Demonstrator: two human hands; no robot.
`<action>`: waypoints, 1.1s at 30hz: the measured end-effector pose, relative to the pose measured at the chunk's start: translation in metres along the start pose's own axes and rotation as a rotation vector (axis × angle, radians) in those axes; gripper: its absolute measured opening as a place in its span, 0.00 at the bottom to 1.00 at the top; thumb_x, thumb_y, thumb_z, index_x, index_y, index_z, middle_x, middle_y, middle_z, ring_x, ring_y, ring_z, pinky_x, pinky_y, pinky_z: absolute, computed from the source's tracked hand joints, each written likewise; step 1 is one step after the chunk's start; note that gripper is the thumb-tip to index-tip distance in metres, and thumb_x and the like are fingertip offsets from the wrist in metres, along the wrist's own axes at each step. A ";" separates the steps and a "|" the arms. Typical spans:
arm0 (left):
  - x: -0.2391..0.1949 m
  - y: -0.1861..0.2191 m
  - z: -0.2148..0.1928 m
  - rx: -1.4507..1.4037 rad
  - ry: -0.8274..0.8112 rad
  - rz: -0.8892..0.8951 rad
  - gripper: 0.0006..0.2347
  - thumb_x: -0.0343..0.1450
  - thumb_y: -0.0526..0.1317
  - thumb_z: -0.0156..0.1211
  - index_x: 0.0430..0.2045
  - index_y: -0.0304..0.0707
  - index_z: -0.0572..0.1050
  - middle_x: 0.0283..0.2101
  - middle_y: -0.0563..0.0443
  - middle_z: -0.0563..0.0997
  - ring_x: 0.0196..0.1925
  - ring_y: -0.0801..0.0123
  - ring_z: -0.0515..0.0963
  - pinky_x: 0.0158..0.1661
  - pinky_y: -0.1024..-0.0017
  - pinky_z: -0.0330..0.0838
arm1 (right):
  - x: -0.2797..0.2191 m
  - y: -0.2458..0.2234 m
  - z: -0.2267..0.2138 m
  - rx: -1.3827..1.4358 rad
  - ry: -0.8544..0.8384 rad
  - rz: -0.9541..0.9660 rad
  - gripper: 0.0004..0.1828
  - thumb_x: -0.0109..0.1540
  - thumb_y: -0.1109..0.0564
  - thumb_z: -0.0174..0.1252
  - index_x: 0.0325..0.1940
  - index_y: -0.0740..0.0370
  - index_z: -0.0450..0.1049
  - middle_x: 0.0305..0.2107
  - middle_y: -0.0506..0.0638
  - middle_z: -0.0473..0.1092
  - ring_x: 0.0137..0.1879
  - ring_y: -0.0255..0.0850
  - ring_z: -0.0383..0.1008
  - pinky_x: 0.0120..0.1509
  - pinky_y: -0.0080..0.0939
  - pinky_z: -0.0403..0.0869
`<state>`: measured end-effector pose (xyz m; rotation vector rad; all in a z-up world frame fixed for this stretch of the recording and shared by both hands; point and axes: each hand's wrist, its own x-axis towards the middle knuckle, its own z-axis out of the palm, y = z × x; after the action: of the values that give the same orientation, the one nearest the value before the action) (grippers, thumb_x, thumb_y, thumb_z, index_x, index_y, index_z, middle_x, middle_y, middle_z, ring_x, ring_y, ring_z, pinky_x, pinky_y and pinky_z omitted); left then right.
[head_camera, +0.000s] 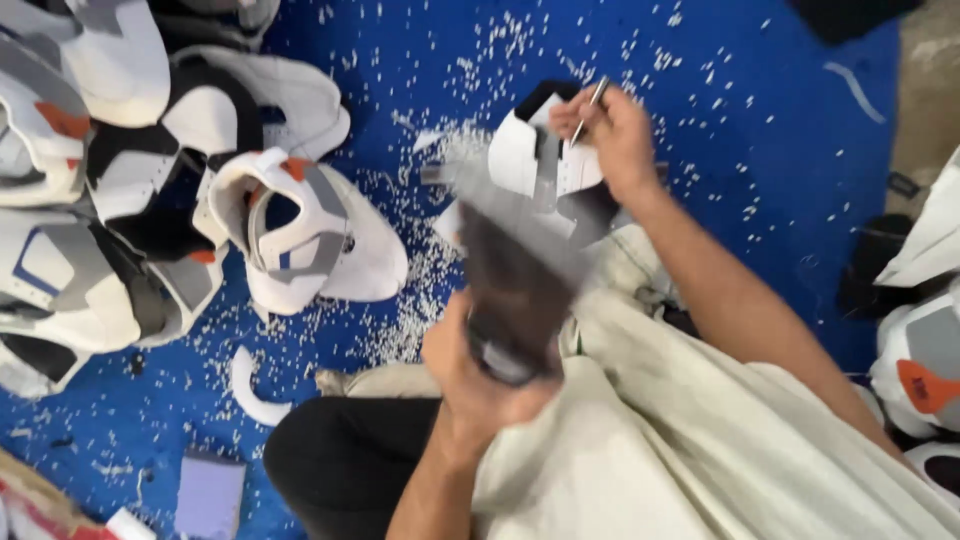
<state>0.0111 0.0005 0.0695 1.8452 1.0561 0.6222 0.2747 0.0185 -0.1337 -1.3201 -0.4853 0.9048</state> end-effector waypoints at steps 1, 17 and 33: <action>-0.001 -0.001 0.001 -0.059 0.041 0.076 0.19 0.56 0.39 0.75 0.33 0.33 0.72 0.25 0.44 0.78 0.26 0.58 0.80 0.32 0.68 0.74 | 0.002 -0.006 0.002 -0.048 -0.025 -0.040 0.05 0.72 0.62 0.51 0.43 0.66 0.71 0.43 0.56 0.79 0.48 0.42 0.82 0.54 0.37 0.80; -0.025 -0.035 -0.029 0.005 0.078 -0.290 0.15 0.58 0.38 0.71 0.30 0.32 0.72 0.22 0.50 0.79 0.23 0.72 0.78 0.29 0.72 0.75 | -0.020 -0.019 0.034 0.043 -0.237 0.061 0.04 0.71 0.67 0.51 0.48 0.67 0.71 0.49 0.58 0.77 0.55 0.44 0.79 0.63 0.41 0.79; -0.047 -0.083 -0.017 -0.117 0.028 -0.138 0.10 0.57 0.34 0.66 0.26 0.35 0.71 0.29 0.45 0.76 0.30 0.59 0.78 0.41 0.63 0.75 | -0.055 -0.015 0.059 -0.530 -0.455 -0.273 0.11 0.65 0.70 0.50 0.50 0.69 0.74 0.46 0.58 0.78 0.50 0.46 0.81 0.53 0.41 0.79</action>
<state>-0.0599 -0.0129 0.0051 1.6517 1.1310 0.6158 0.2021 0.0117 -0.0966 -1.4664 -1.2976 0.8759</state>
